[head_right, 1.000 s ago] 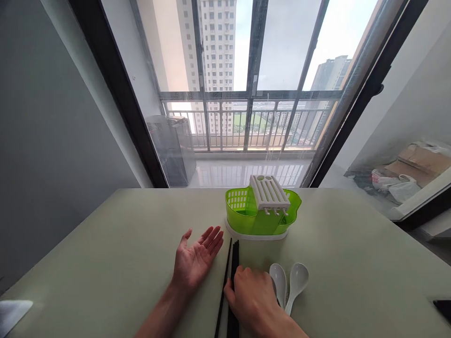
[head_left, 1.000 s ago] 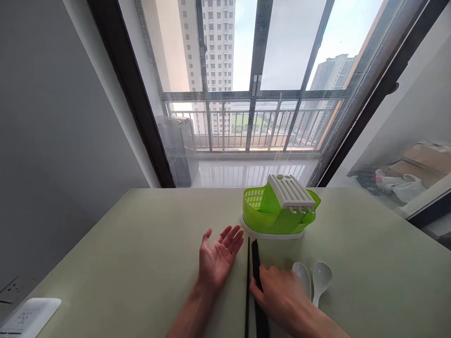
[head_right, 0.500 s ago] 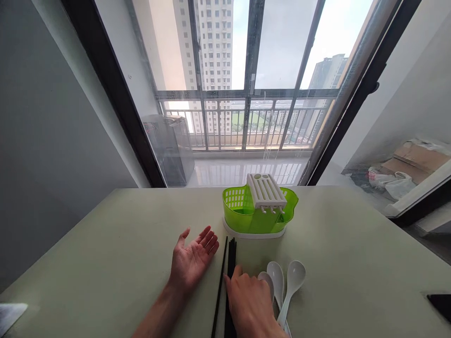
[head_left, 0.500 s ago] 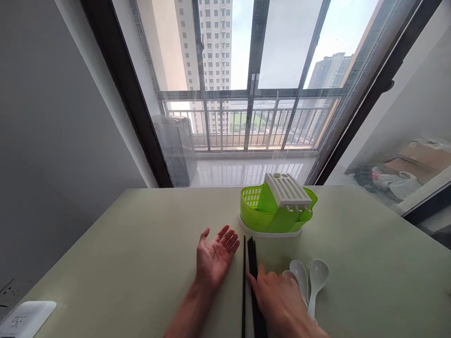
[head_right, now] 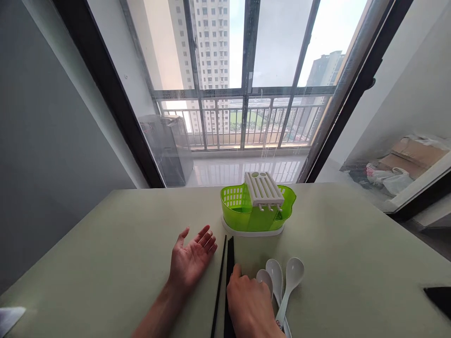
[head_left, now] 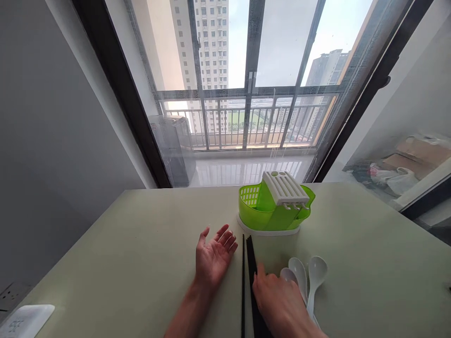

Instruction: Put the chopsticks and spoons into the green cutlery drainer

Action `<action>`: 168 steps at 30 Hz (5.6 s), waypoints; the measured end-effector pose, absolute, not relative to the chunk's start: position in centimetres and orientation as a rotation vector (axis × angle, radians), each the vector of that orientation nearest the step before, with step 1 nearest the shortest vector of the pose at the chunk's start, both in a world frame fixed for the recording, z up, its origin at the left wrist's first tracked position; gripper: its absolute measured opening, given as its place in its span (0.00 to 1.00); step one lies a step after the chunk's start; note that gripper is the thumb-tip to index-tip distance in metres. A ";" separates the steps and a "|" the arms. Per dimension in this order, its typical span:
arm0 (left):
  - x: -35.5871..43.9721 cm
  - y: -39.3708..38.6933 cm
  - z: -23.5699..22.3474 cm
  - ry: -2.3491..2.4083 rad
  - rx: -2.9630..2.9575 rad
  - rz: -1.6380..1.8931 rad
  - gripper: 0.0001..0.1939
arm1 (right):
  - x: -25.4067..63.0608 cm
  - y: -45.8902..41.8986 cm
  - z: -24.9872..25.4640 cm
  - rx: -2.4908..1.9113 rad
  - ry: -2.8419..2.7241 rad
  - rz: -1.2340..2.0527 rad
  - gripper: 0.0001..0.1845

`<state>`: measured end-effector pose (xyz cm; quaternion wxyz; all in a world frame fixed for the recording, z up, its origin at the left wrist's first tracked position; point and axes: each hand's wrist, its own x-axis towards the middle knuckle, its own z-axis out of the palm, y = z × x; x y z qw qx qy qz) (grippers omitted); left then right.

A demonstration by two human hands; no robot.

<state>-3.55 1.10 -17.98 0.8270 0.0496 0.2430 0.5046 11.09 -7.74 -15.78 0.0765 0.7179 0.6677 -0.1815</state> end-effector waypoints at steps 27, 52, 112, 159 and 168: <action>-3.4 1.3 -18.0 0.528 0.119 1.066 0.20 | 11.6 -7.6 -14.0 2.192 2.078 -0.741 0.18; -3.6 1.1 -17.8 0.527 0.107 1.146 0.15 | 8.6 -6.2 -14.1 2.168 2.176 -0.595 0.14; -3.2 0.3 -17.7 0.688 0.339 1.251 0.20 | 14.0 -9.7 -13.3 1.952 2.352 -2.182 0.31; -2.6 0.5 -18.0 0.743 0.286 1.391 0.19 | 18.6 -9.5 -13.7 2.527 1.901 -2.614 0.28; -2.7 0.5 -17.9 0.742 0.283 1.380 0.16 | 18.8 -9.7 -12.7 2.407 1.740 -2.816 0.28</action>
